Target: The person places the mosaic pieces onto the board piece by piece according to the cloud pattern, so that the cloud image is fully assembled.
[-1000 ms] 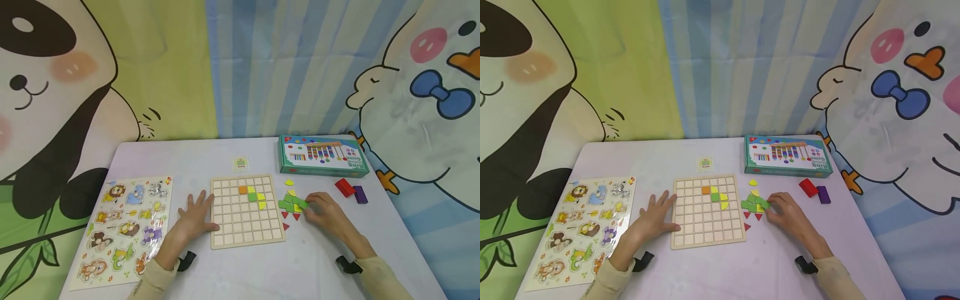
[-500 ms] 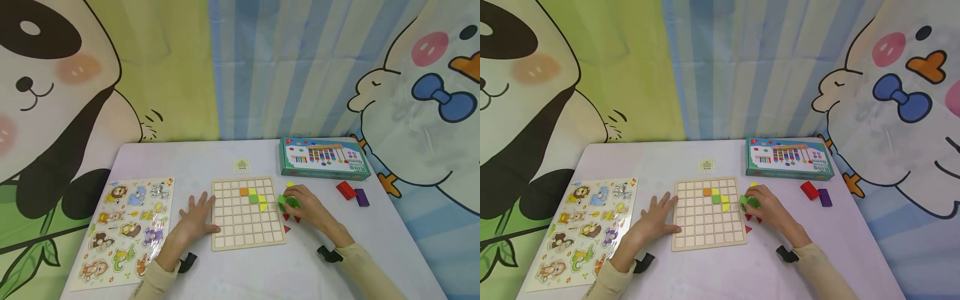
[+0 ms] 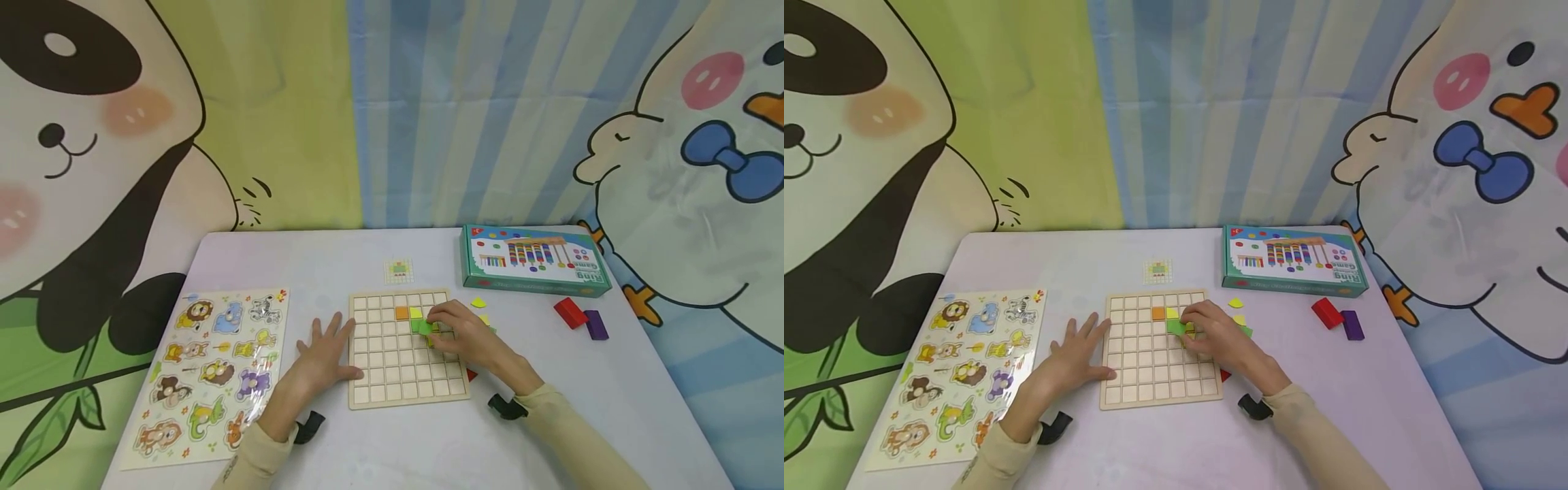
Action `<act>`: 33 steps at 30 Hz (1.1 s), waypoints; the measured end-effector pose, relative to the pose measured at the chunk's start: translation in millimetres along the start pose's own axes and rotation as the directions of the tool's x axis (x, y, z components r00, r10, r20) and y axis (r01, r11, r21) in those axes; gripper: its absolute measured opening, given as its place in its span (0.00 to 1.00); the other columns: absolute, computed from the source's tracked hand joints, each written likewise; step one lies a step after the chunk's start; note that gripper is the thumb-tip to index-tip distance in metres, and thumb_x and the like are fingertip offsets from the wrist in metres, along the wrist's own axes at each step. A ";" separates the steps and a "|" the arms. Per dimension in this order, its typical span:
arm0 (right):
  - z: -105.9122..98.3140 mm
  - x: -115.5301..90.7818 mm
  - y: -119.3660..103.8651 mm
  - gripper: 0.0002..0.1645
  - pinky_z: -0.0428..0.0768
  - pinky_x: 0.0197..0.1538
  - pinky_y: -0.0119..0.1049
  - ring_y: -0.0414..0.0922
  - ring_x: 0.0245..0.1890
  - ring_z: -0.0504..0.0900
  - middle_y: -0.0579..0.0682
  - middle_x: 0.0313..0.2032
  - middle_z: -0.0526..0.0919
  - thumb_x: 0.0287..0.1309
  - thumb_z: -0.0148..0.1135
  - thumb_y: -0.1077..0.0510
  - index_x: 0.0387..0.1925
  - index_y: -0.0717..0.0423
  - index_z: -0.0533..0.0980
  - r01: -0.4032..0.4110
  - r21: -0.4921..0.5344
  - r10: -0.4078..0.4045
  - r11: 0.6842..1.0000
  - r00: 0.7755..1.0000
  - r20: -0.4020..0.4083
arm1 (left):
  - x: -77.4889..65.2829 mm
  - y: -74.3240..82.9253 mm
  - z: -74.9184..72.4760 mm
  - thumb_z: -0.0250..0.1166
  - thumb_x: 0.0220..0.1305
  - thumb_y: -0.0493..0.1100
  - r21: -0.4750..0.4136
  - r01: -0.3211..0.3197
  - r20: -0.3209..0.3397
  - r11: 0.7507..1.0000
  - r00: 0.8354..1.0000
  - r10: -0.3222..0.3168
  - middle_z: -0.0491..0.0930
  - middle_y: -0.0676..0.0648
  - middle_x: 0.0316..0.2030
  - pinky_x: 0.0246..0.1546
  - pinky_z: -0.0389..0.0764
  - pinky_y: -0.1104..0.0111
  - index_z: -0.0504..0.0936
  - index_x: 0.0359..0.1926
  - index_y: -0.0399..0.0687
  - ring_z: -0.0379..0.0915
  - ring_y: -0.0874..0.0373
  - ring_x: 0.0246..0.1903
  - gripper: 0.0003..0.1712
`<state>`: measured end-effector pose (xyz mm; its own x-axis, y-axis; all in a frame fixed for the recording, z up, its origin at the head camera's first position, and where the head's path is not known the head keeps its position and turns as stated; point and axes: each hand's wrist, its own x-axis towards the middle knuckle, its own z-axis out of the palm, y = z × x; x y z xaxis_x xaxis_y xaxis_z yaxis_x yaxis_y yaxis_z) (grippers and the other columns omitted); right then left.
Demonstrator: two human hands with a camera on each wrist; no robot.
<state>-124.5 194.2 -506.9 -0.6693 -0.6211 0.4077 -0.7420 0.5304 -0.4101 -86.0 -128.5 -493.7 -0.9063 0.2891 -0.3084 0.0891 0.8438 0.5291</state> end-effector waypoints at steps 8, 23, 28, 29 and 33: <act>15.6 -0.8 -0.6 0.17 0.82 0.55 0.40 0.44 0.50 0.80 0.48 0.47 0.84 0.51 0.78 0.56 0.43 0.58 0.85 0.038 -0.080 -0.034 0.996 0.998 0.053 | 0.5 0.1 -0.7 0.78 0.52 0.53 0.020 -0.002 -0.004 1.000 1.000 0.002 0.44 0.32 0.80 0.58 0.44 0.17 0.56 0.79 0.44 0.29 0.20 0.75 0.60; 19.0 -2.1 -2.4 0.16 0.80 0.57 0.43 0.44 0.51 0.81 0.47 0.47 0.84 0.55 0.76 0.57 0.45 0.58 0.87 0.042 -0.097 -0.029 0.994 0.991 0.127 | 1.9 -0.2 0.6 0.79 0.51 0.53 0.005 0.006 -0.001 1.000 1.000 -0.006 0.44 0.33 0.80 0.59 0.43 0.17 0.56 0.79 0.45 0.29 0.21 0.75 0.60; 19.6 -1.7 -1.9 0.16 0.81 0.56 0.44 0.46 0.50 0.81 0.49 0.47 0.84 0.54 0.77 0.57 0.45 0.59 0.87 0.047 -0.099 -0.035 0.994 0.992 0.122 | 1.7 0.1 0.5 0.79 0.52 0.53 0.002 0.006 -0.002 1.000 1.000 -0.006 0.44 0.34 0.80 0.59 0.43 0.17 0.56 0.79 0.45 0.29 0.22 0.75 0.60; 19.8 -1.5 -1.8 0.16 0.81 0.56 0.44 0.46 0.50 0.81 0.49 0.47 0.84 0.54 0.77 0.57 0.45 0.59 0.87 0.047 -0.099 -0.035 0.994 0.992 0.120 | 1.7 0.0 0.5 0.79 0.52 0.53 0.001 0.005 -0.003 1.000 1.000 -0.005 0.44 0.33 0.80 0.59 0.43 0.17 0.56 0.79 0.45 0.29 0.21 0.75 0.60; 20.7 -1.3 -0.9 0.17 0.81 0.56 0.45 0.47 0.50 0.81 0.51 0.47 0.84 0.54 0.77 0.58 0.45 0.60 0.87 0.047 -0.104 -0.034 0.993 0.992 0.121 | 1.5 -0.4 0.5 0.79 0.52 0.53 0.003 0.002 -0.004 1.000 1.000 -0.002 0.44 0.33 0.80 0.58 0.43 0.17 0.56 0.79 0.44 0.29 0.21 0.75 0.60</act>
<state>-122.2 182.6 -524.0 -0.6342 -0.7040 0.3195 -0.7723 0.5581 -0.3033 -87.2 -128.2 -494.8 -0.9080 0.2860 -0.3062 0.0888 0.8456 0.5264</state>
